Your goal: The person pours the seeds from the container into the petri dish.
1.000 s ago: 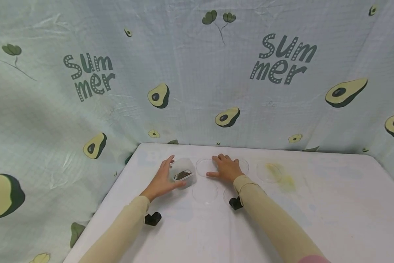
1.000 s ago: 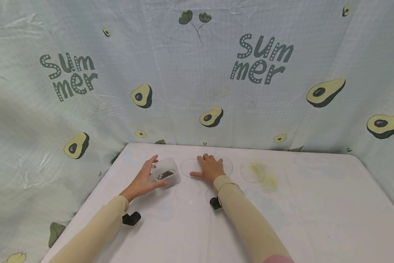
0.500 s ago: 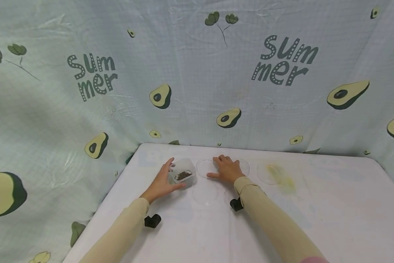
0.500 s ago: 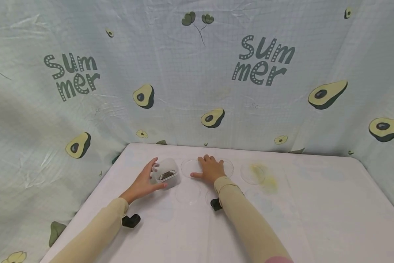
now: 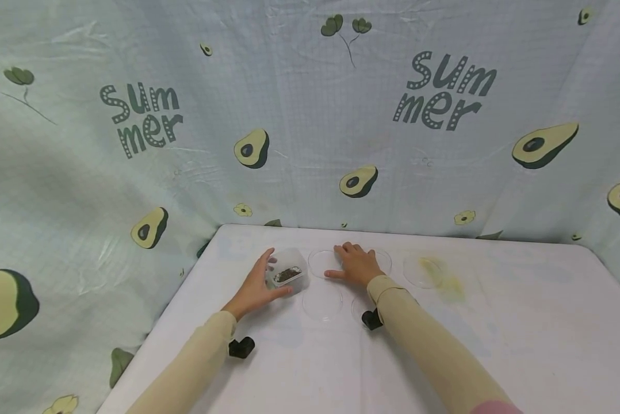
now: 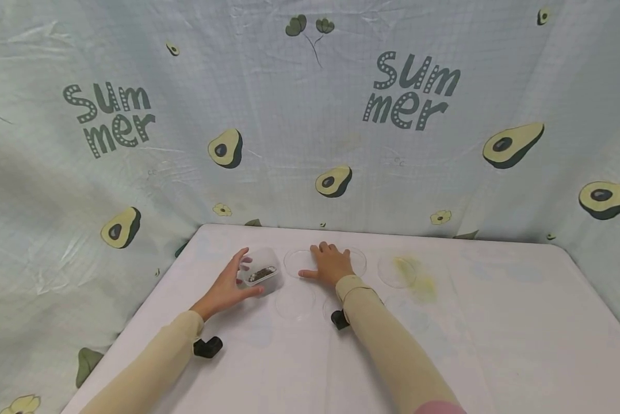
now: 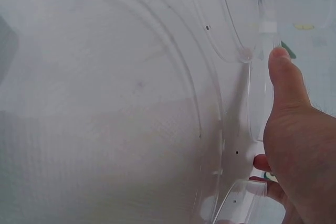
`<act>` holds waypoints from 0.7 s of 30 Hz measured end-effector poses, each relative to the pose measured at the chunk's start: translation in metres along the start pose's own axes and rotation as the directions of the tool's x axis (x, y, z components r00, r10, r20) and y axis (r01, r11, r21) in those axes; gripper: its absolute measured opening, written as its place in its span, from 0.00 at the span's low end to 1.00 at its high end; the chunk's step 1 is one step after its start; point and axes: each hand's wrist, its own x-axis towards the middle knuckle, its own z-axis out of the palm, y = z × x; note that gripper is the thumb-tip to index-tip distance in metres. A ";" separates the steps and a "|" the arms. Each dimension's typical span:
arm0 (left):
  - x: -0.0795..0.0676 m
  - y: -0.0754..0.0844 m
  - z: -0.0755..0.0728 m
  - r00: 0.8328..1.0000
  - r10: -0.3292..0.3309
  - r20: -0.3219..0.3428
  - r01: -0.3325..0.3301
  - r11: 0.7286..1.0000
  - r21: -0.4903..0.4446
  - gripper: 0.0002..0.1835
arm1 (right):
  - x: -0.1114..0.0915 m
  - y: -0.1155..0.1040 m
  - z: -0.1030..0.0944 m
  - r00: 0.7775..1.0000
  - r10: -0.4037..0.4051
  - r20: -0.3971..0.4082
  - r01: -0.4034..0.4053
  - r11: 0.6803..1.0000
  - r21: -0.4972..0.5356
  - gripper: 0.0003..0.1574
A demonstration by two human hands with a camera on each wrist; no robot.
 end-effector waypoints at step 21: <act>0.005 0.000 0.005 1.000 -0.009 -0.025 0.007 0.997 -0.072 0.54 | -0.001 -0.001 0.000 1.000 0.011 0.003 -0.011 0.999 -0.030 0.53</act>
